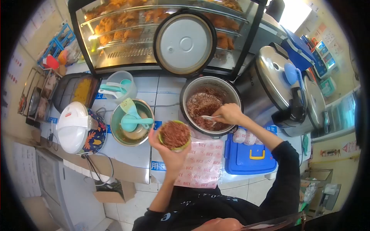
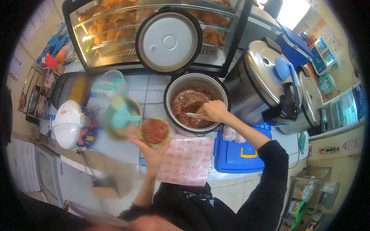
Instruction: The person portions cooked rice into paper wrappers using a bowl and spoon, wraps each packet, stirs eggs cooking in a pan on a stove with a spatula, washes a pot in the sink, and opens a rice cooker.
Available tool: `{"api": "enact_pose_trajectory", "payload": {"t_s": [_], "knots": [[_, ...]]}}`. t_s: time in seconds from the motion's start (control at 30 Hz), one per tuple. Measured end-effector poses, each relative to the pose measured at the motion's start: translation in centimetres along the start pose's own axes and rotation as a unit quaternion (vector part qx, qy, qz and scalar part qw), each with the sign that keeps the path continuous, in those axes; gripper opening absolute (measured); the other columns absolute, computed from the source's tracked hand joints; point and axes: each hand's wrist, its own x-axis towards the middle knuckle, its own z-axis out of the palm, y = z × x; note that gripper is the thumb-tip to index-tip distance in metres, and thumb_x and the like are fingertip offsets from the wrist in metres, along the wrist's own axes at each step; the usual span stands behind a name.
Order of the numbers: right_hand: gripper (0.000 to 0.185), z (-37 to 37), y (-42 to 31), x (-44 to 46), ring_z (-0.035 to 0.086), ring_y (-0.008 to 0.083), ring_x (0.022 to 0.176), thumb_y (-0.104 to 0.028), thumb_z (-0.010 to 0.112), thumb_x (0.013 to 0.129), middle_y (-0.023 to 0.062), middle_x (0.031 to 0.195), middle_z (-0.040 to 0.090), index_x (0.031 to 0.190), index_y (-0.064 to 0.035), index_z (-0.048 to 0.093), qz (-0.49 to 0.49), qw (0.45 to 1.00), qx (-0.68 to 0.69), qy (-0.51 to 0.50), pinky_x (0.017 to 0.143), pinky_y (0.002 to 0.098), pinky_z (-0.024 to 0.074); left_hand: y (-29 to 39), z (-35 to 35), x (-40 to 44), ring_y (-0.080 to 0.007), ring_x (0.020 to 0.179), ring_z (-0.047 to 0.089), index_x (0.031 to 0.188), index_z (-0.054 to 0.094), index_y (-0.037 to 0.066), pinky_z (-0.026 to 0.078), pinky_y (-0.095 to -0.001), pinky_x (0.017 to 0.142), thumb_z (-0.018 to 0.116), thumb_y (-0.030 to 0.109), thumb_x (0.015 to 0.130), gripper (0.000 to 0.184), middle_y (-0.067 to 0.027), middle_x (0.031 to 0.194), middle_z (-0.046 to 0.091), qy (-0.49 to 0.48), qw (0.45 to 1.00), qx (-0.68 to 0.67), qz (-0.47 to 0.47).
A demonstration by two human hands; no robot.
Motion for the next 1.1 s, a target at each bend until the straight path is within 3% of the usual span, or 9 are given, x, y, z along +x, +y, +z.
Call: {"api": "enact_pose_trajectory", "payload": {"t_s": [0.2,0.3,0.37,0.4,0.57,0.77,0.87,1.03,1.1], "knots": [[0.023,0.5,1.5,-0.7,0.062,0.0302,0.069,-0.039,0.062,0.078,0.0086,0.075,0.066,0.093,-0.0237,0.071,-0.009,0.990,0.118,0.075,0.058,0.0391,0.0473,2.5,0.2,5.1,-0.0267,0.110,0.047,0.136,0.008,0.005,0.037,-0.0362,0.097,0.080,0.002,0.055,0.108,-0.0168,0.120,0.037,-0.079,0.994,0.045,0.053],[0.023,-3.6,-0.2,-4.1,0.064,0.0280,0.069,-0.041,0.061,0.079,0.0102,0.079,0.067,0.093,-0.0254,0.071,0.055,0.977,0.184,0.095,0.060,0.0374,0.0492,3.7,2.4,6.8,-0.0301,0.110,0.045,0.136,0.013,0.003,0.037,-0.0365,0.096,0.081,0.004,0.053,0.107,-0.0193,0.120,0.039,-0.146,0.980,0.120,0.068],[0.021,-5.4,-2.4,-5.7,0.065,0.0242,0.075,-0.038,0.061,0.080,0.0104,0.079,0.067,0.090,-0.0230,0.071,0.193,0.951,0.098,0.221,0.061,0.0358,0.0490,4.7,5.0,7.6,-0.0326,0.115,0.043,0.138,0.012,0.007,0.035,-0.0381,0.100,0.082,0.003,0.049,0.114,-0.0200,0.122,0.040,-0.205,0.931,0.266,0.142],[0.022,-4.6,-2.7,-6.0,0.063,0.0222,0.067,-0.025,0.059,0.079,0.0036,0.074,0.064,0.098,-0.0213,0.069,0.157,0.938,0.039,0.307,0.058,0.0352,0.0463,4.6,6.3,7.8,-0.0326,0.115,0.043,0.138,0.012,0.007,0.035,-0.0381,0.100,0.082,0.003,0.049,0.114,-0.0200,0.122,0.040,-0.206,0.930,0.265,0.151],[0.047,0.4,-7.0,-6.2,0.053,0.0160,0.062,-0.013,0.053,0.073,0.0003,0.076,0.050,0.120,-0.0094,0.055,0.157,0.876,-0.176,0.421,0.054,0.0312,0.0410,4.1,12.2,6.8,-0.0396,0.108,0.041,0.140,0.015,0.009,0.036,-0.0437,0.093,0.081,0.017,0.056,0.107,-0.0212,0.114,0.040,-0.172,0.950,0.219,0.141],[0.048,0.9,-7.3,-8.7,0.053,0.0167,0.062,-0.009,0.054,0.072,0.0010,0.075,0.050,0.120,-0.0100,0.055,0.153,0.880,-0.112,0.437,0.053,0.0290,0.0402,2.2,12.6,6.5,-0.0382,0.107,0.042,0.141,0.007,0.008,0.036,-0.0431,0.092,0.082,0.016,0.054,0.116,-0.0203,0.114,0.040,-0.205,0.952,0.168,0.155],[0.047,-2.2,-6.3,-9.3,0.056,0.0220,0.066,-0.001,0.055,0.071,0.0045,0.077,0.052,0.115,-0.0163,0.059,0.145,0.864,0.036,0.480,0.055,0.0352,0.0452,1.6,11.8,7.0,-0.0270,0.103,0.051,0.139,-0.003,0.005,0.039,-0.0360,0.093,0.081,0.002,0.049,0.123,-0.0136,0.111,0.046,-0.216,0.953,0.103,0.186],[0.039,-2.8,-6.7,-9.2,0.058,0.0246,0.062,-0.004,0.056,0.077,0.0059,0.073,0.054,0.114,-0.0153,0.061,0.093,0.885,0.016,0.455,0.054,0.0353,0.0459,1.7,11.1,7.1,-0.0318,0.109,0.044,0.140,0.004,0.004,0.034,-0.0383,0.097,0.081,0.006,0.048,0.120,-0.0171,0.116,0.040,-0.187,0.971,0.020,0.146],[0.039,-3.7,-6.8,-9.6,0.057,0.0243,0.057,-0.004,0.057,0.077,0.0068,0.070,0.052,0.115,-0.0152,0.060,0.133,0.833,0.085,0.530,0.051,0.0355,0.0453,1.8,10.5,7.2,-0.0315,0.109,0.044,0.140,0.004,0.004,0.034,-0.0384,0.097,0.080,0.006,0.049,0.118,-0.0166,0.114,0.041,-0.192,0.968,0.045,0.153]]}}
